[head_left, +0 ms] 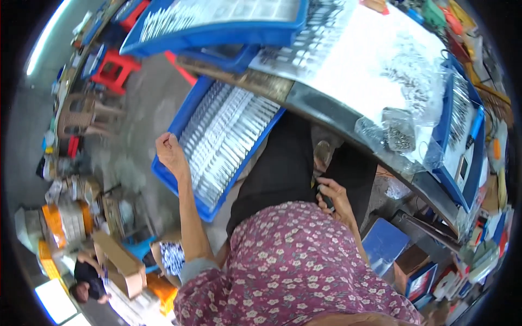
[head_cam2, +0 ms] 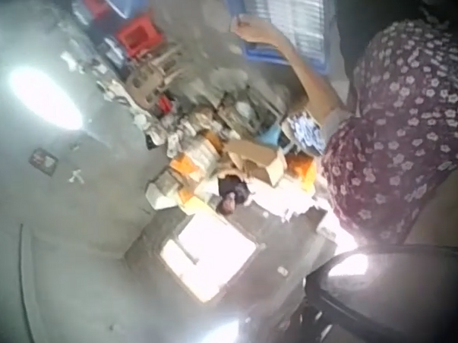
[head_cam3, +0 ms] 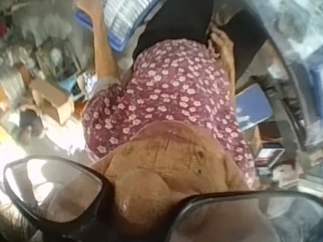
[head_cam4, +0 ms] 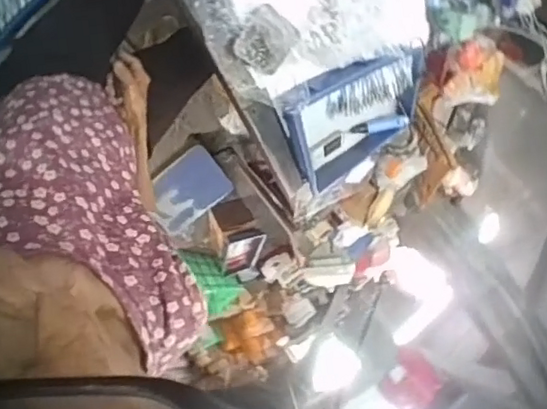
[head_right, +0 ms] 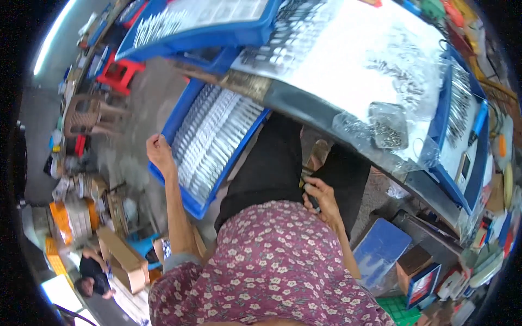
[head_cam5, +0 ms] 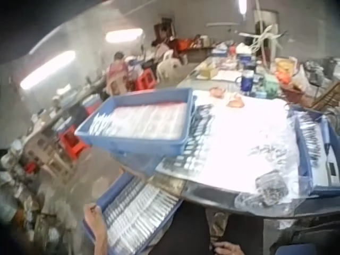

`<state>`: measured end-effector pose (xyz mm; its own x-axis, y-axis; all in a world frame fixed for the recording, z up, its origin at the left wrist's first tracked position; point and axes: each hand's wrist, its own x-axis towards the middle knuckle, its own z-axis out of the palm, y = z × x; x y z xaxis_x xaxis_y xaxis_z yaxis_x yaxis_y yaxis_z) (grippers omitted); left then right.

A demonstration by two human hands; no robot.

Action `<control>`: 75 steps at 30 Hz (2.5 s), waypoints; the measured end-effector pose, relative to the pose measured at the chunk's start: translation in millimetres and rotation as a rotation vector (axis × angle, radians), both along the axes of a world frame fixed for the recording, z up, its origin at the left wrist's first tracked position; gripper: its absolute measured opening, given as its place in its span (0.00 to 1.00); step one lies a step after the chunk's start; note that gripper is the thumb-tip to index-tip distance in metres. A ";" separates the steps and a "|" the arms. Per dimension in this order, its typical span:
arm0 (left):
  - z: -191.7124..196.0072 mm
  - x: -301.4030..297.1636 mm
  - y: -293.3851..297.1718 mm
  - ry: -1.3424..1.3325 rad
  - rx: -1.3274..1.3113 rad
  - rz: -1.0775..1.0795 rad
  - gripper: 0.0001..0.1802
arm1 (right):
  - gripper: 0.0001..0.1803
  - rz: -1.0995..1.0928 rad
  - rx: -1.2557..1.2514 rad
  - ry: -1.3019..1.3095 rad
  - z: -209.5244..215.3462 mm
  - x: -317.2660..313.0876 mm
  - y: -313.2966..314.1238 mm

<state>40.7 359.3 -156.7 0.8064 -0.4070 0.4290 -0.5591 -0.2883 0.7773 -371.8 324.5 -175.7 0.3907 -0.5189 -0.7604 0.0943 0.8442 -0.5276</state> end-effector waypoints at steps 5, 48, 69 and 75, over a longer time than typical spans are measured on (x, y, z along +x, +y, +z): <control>122.4 -58.1 -81.8 0.129 -0.205 -0.384 0.08 | 0.18 -0.042 -0.014 -0.049 11.0 -1.5 2.9; 167.0 103.1 -282.3 -0.651 0.762 -0.411 0.14 | 0.19 -0.090 0.060 -0.033 1.9 1.8 -4.0; 155.4 111.7 -296.5 -1.036 0.599 -0.361 0.11 | 0.19 -0.059 -0.021 -0.019 6.0 1.5 1.2; 164.8 99.1 -296.5 -1.171 0.047 -0.249 0.09 | 0.20 -0.031 -0.072 -0.016 4.6 -2.1 7.9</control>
